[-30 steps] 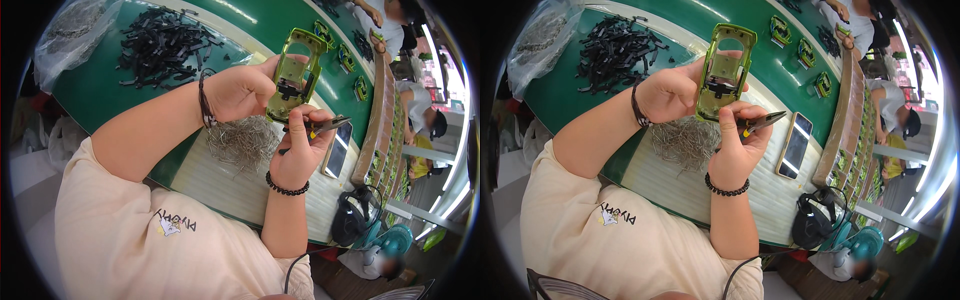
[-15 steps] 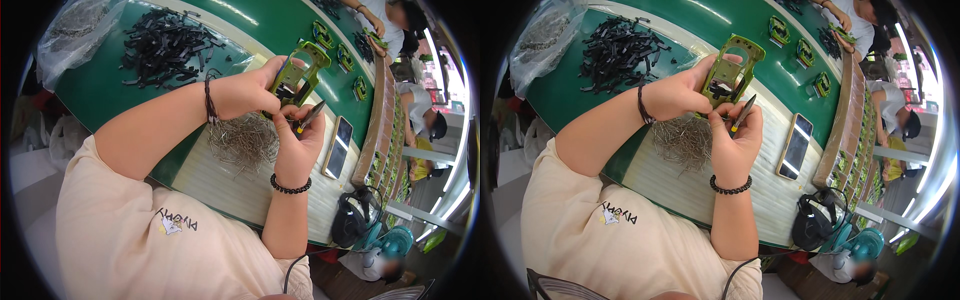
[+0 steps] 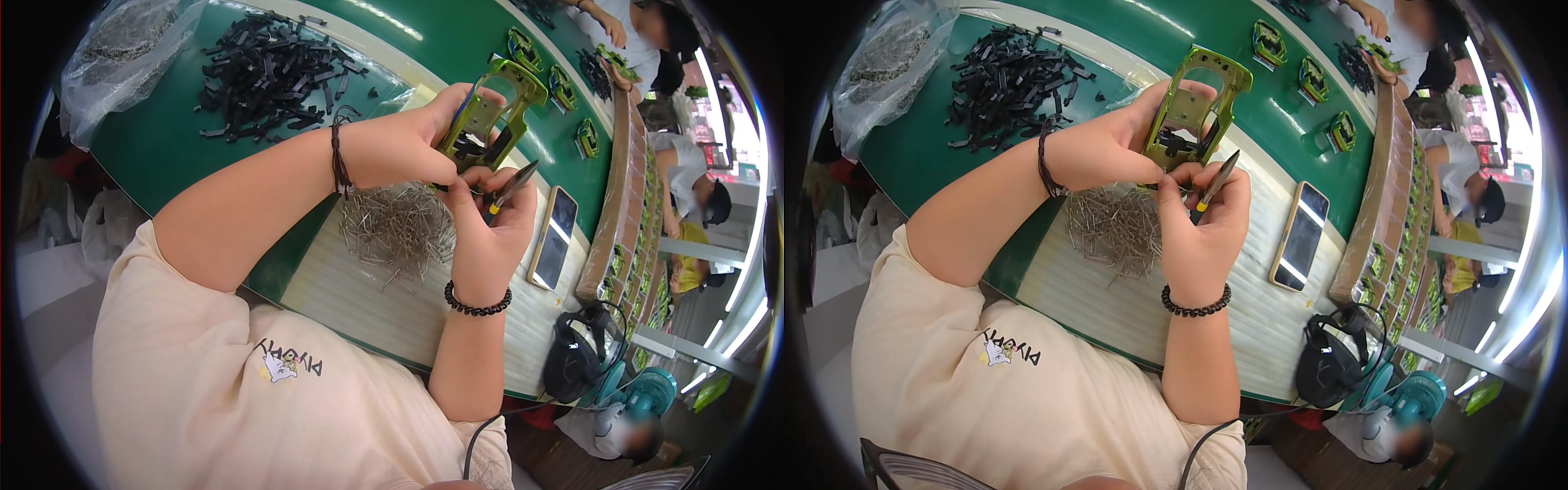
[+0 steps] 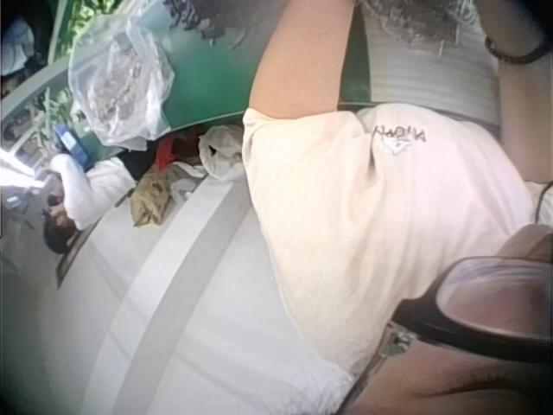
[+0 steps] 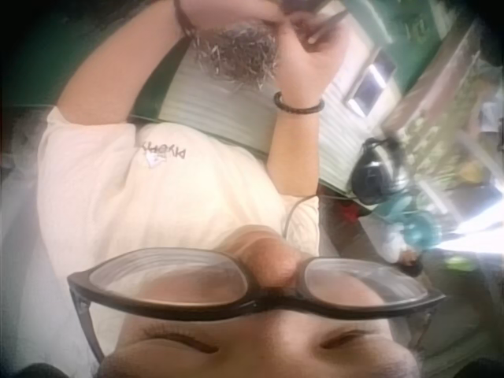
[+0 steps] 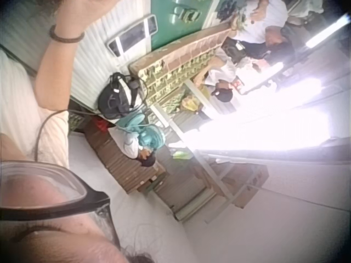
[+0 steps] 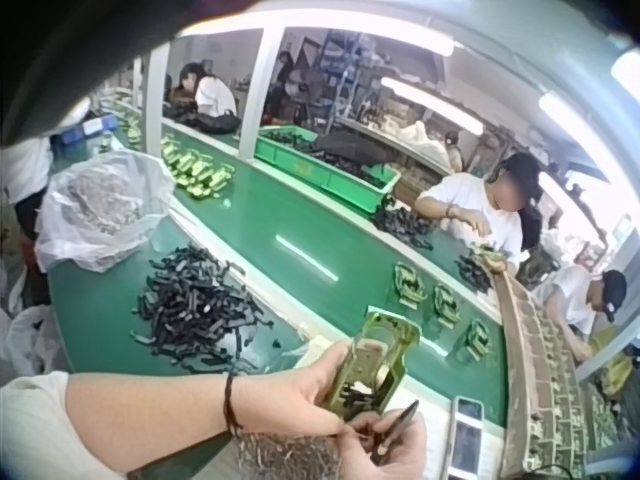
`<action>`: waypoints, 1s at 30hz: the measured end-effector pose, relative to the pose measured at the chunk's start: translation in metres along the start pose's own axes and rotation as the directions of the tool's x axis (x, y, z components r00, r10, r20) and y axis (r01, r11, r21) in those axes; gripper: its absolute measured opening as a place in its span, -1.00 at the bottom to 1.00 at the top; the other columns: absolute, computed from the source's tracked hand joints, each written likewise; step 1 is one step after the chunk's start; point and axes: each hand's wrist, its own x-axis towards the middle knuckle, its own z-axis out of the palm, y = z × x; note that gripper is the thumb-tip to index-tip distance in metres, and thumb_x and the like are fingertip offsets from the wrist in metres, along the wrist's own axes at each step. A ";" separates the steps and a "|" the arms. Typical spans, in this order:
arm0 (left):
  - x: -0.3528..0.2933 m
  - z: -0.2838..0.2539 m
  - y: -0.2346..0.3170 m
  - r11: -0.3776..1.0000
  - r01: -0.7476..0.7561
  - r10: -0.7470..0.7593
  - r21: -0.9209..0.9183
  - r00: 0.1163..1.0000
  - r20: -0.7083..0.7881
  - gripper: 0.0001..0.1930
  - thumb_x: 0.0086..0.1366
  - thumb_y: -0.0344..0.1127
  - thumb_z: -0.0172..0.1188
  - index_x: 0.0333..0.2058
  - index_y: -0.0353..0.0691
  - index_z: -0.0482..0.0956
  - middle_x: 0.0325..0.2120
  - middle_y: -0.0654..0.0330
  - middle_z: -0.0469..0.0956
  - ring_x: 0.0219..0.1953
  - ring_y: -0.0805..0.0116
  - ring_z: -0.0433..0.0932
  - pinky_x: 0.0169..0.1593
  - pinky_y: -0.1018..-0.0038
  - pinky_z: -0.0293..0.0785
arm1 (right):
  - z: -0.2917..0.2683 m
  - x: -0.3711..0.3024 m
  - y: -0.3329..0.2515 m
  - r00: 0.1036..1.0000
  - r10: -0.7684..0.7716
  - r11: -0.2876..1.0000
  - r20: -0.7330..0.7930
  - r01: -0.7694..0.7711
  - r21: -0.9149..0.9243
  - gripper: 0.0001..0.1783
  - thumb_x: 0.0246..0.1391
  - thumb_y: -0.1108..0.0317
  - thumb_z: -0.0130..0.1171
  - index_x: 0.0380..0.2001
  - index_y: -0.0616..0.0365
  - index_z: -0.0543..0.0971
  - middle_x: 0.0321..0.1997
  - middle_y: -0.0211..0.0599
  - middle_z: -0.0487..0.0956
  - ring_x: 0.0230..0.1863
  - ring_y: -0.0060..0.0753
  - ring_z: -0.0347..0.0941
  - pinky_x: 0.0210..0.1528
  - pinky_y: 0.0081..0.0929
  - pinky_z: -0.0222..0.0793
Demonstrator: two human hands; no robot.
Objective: Assembling small toy car components using pliers at a factory workbench.
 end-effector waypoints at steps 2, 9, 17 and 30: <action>0.000 -0.002 -0.001 1.000 -0.013 0.013 -0.015 1.000 0.003 -0.10 0.05 -0.72 -0.02 0.38 0.02 0.01 0.17 0.17 0.32 0.21 0.35 0.36 0.21 0.37 0.36 | -0.001 0.000 -0.003 0.999 0.044 0.997 0.008 -0.045 0.067 -0.63 -0.03 0.68 0.27 -0.31 0.10 0.31 -0.34 -0.42 0.51 -0.38 -0.69 0.20 -0.29 -0.69 0.18; 0.001 -0.006 -0.004 0.999 -0.037 0.037 -0.014 0.999 0.029 -0.10 0.03 -0.72 -0.07 0.39 0.00 0.01 0.15 0.18 0.35 0.20 0.35 0.37 0.17 0.41 0.38 | -0.004 0.002 -0.006 0.996 0.079 0.994 0.045 -0.082 0.077 -0.64 -0.04 0.70 0.25 -0.31 0.10 0.31 -0.33 -0.42 0.54 -0.39 -0.69 0.21 -0.30 -0.69 0.18; 0.006 -0.004 -0.014 0.992 -0.049 0.050 0.114 0.999 -0.003 -0.19 0.17 -0.71 -0.06 0.37 0.02 0.00 0.14 0.16 0.36 0.16 0.40 0.40 0.14 0.46 0.41 | -0.006 0.004 0.000 0.993 0.109 0.994 0.045 -0.109 -0.020 -0.65 -0.05 0.71 0.24 -0.31 0.15 0.33 -0.33 -0.42 0.50 -0.38 -0.68 0.23 -0.25 -0.66 0.29; 0.003 -0.006 -0.007 0.997 -0.027 0.031 0.075 0.998 -0.057 -0.17 0.14 -0.72 -0.04 0.37 0.03 0.03 0.11 0.10 0.42 0.15 0.36 0.44 0.11 0.41 0.46 | 0.002 -0.001 0.002 0.999 -0.047 0.997 0.011 0.047 -0.067 -0.63 -0.04 0.68 0.28 -0.31 0.12 0.32 -0.31 -0.41 0.50 -0.35 -0.64 0.21 -0.24 -0.67 0.22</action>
